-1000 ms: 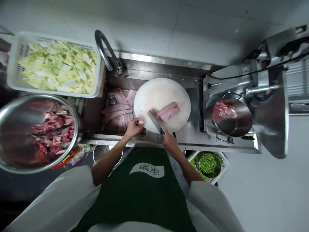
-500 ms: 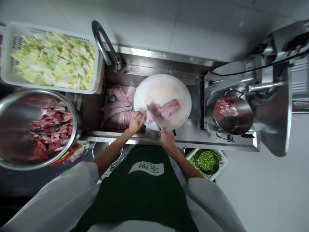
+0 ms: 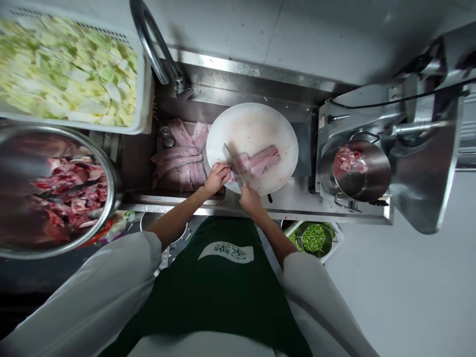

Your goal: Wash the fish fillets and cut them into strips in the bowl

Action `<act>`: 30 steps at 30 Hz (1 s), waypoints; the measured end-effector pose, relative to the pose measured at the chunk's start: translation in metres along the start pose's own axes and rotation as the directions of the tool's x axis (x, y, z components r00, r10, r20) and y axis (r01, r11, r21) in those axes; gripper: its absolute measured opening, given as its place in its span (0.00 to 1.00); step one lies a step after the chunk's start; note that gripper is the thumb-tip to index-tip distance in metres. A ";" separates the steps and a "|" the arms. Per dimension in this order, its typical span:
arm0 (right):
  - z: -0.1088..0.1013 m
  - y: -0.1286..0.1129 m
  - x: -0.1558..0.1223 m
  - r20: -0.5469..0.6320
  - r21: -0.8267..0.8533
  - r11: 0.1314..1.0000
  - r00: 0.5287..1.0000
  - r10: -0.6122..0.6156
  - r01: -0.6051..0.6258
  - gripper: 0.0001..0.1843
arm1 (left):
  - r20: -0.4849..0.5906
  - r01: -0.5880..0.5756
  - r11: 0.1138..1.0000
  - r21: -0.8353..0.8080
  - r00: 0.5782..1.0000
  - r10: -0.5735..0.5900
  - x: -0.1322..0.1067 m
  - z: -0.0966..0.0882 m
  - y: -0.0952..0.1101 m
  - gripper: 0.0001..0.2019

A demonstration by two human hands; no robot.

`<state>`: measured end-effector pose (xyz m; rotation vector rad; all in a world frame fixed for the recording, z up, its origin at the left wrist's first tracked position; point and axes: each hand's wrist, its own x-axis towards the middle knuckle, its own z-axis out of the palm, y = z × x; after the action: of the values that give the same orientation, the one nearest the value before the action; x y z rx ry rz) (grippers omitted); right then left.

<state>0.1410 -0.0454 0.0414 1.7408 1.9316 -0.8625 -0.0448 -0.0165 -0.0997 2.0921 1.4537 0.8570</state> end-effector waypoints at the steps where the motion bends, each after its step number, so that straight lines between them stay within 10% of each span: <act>1: 0.006 0.012 -0.017 0.049 -0.014 0.999 0.998 0.040 -0.039 0.17 | -0.011 -0.003 1.000 -0.009 1.000 0.003 0.000 0.000 -0.001 0.10; 9: 0.015 0.057 -0.092 0.167 -0.137 0.982 0.974 0.152 -0.129 0.15 | -0.240 0.027 0.998 -0.048 0.970 -0.038 -0.018 -0.020 -0.009 0.10; 16: 0.010 0.007 -0.053 0.123 -0.080 0.996 0.991 0.044 -0.034 0.13 | -0.012 -0.114 0.991 -0.071 0.993 0.113 -0.011 -0.012 -0.014 0.12; 24: -0.014 -0.049 0.046 -0.130 0.010 0.995 0.986 -0.102 0.104 0.18 | 0.016 -0.080 0.989 -0.128 0.996 0.083 -0.012 -0.013 -0.016 0.12; 30: 0.017 0.033 -0.047 0.124 -0.060 0.996 0.989 0.077 -0.070 0.16 | 0.019 -0.011 0.990 -0.143 1.000 0.014 -0.008 -0.022 -0.014 0.10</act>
<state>0.1782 -0.0907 0.0544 1.6734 1.7817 -0.8627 -0.0721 -0.0190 -0.0957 2.0002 1.3299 0.9140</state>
